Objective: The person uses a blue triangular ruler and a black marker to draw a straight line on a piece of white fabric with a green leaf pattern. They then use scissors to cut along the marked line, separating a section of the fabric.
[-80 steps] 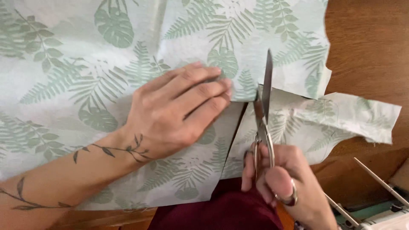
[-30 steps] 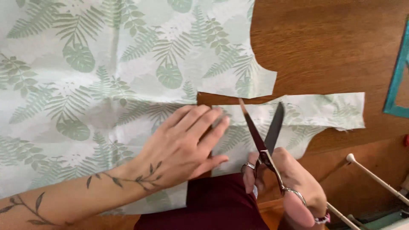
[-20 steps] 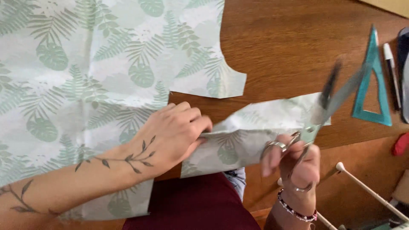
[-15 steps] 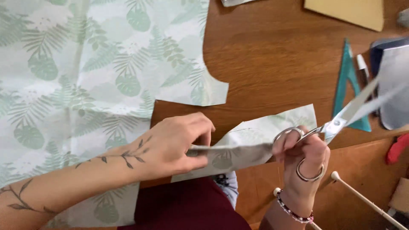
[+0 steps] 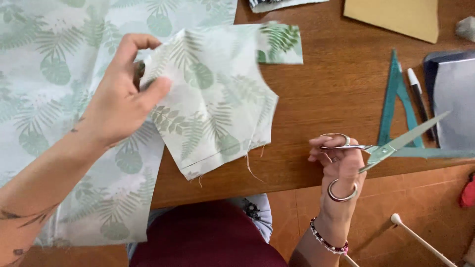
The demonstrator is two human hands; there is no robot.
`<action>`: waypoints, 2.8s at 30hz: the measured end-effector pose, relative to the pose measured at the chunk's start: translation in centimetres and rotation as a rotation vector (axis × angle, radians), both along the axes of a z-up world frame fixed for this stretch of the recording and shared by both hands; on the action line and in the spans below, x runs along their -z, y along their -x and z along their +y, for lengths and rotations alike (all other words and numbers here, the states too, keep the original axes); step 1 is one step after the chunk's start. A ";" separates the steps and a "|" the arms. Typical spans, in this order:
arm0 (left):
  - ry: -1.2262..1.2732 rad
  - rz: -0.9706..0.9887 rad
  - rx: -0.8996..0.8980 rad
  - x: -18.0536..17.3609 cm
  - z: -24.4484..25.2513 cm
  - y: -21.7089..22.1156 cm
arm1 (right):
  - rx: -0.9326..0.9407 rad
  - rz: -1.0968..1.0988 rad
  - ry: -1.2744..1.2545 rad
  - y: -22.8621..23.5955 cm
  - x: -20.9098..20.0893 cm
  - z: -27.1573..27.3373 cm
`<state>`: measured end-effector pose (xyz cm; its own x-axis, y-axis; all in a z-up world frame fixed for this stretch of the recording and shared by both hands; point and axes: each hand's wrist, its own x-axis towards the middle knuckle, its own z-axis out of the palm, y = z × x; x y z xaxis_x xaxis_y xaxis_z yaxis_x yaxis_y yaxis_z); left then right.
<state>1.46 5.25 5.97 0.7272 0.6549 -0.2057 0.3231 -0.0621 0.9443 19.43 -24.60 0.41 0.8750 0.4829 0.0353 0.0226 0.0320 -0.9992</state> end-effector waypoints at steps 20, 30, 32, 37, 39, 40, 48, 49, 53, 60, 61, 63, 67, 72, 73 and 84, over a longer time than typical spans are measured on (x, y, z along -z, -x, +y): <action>-1.309 0.126 0.663 1.5 -3.0 -2.1 | -0.130 -0.055 0.158 0.1 1.4 5.5; -0.587 0.079 1.150 -1.4 -2.0 -11.4 | -0.344 0.094 -0.229 0.4 -2.5 5.4; -0.124 0.266 1.068 -3.7 -2.5 -10.6 | -0.271 0.102 -0.268 -0.2 -2.7 5.2; -0.034 0.018 0.847 -2.5 -1.1 -8.1 | -0.343 -0.007 -0.194 0.1 -3.8 5.1; -0.112 -0.036 0.692 -3.3 -0.2 -6.4 | -0.494 0.001 -0.198 0.7 -4.2 4.8; -0.283 -0.078 0.576 -3.6 0.1 -5.5 | -0.460 -0.074 -0.033 1.2 -4.2 4.3; -0.891 -0.400 0.562 -4.4 -0.3 -2.4 | -0.534 0.382 -0.432 2.8 -0.9 6.0; -0.854 -0.385 0.573 -4.2 -0.3 -2.5 | -0.423 0.377 -0.345 3.3 -1.6 6.7; -0.415 -0.256 0.552 -3.9 0.9 -2.8 | -0.395 0.343 -0.228 4.3 -1.8 7.8; -1.333 -0.065 0.153 -1.5 0.6 -0.4 | -0.386 0.409 -0.196 5.1 -0.9 8.4; -1.262 -0.039 0.151 -1.9 -0.5 0.5 | -0.362 0.406 -0.252 5.1 -1.0 8.5; -1.189 -0.011 0.146 -2.4 -2.4 2.4 | -0.343 0.405 -0.306 4.9 -1.0 8.6; -1.001 0.552 -0.017 -2.0 -5.3 7.2 | -0.294 0.429 -0.373 4.4 -0.2 8.3; -0.263 0.776 -0.058 -2.1 -6.3 7.2 | -0.382 0.432 -0.500 4.5 1.2 7.7; -0.196 0.604 -0.053 -1.5 -6.6 7.1 | -0.402 0.452 -0.504 4.9 1.2 7.8; 0.885 -0.574 -0.181 2.1 -11.1 4.9 | -0.479 0.559 -0.596 8.7 -2.5 9.8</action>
